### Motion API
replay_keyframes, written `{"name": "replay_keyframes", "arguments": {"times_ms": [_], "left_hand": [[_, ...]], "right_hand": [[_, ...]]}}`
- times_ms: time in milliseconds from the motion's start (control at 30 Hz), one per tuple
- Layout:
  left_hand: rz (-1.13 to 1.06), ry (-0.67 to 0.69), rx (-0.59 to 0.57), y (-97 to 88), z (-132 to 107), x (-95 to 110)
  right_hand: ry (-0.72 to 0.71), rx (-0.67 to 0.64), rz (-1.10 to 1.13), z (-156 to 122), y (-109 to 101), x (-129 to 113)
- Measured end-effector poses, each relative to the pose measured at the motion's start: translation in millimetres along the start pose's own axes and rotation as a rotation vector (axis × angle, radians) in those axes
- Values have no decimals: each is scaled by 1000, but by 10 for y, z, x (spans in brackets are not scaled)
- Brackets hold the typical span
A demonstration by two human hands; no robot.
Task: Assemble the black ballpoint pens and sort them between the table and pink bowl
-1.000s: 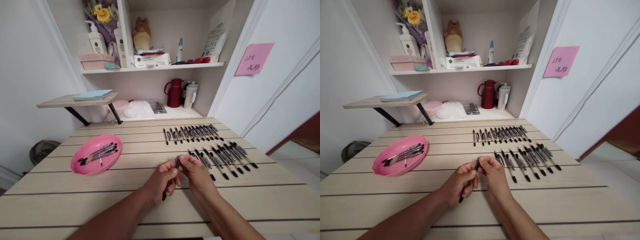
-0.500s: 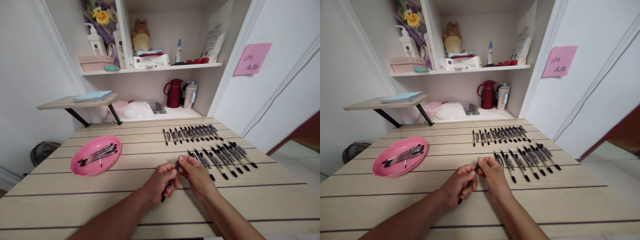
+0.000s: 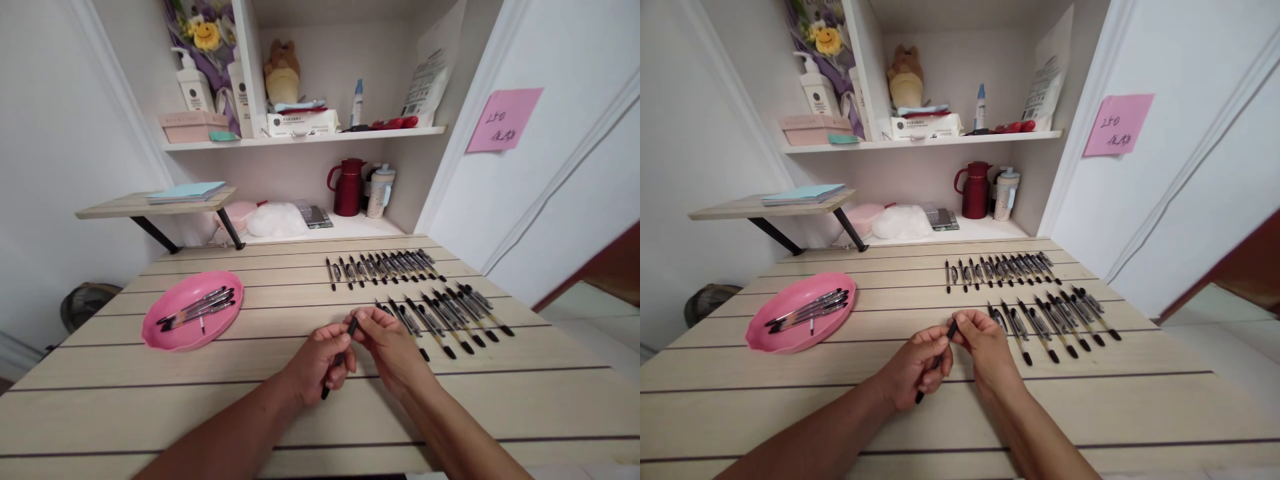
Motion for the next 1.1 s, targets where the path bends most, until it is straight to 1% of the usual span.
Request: {"name": "replay_keyframes", "arguments": {"times_ms": [133,233,333,400,633,700,833,933,1000,1100], "left_hand": [[-6,-8,-15,-6,4,5],[-12,7,-3,-9,5,6],[-14,9,5,-11,8,-1],[-12,-2,-13,-9,8,-1],[-25,-36,-69,-7,-33,62],[-30,-44,-81,-8,-38,61],[-41,7,-61,-16,-11,24],[-38,16,-61,-21,4,3],[-29,-4,-82,-17,-4,7],[-13,-55,-112,-2,-33,21]], "right_hand": [[-5,-18,55,-18,20,-23],[9,-29,50,-14,37,-5],[22,-6,21,3,26,12],[9,0,28,9,19,3],[-13,-110,133,-22,65,-39],[-16,-122,134,-29,78,-39],[9,-87,60,-27,73,-15],[-11,-38,8,-19,47,-5],[-19,-38,55,-16,39,-14],[9,-36,176,-7,34,-54]]}}
Point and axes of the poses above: each hand's wrist, its own z-axis towards the middle knuckle, its own y-axis out of the palm, x = y × z, the point moved 2 cm from there along z, towards the middle knuckle, and after that the axes turned 3 degrees about -y, right-handed, at the moved point
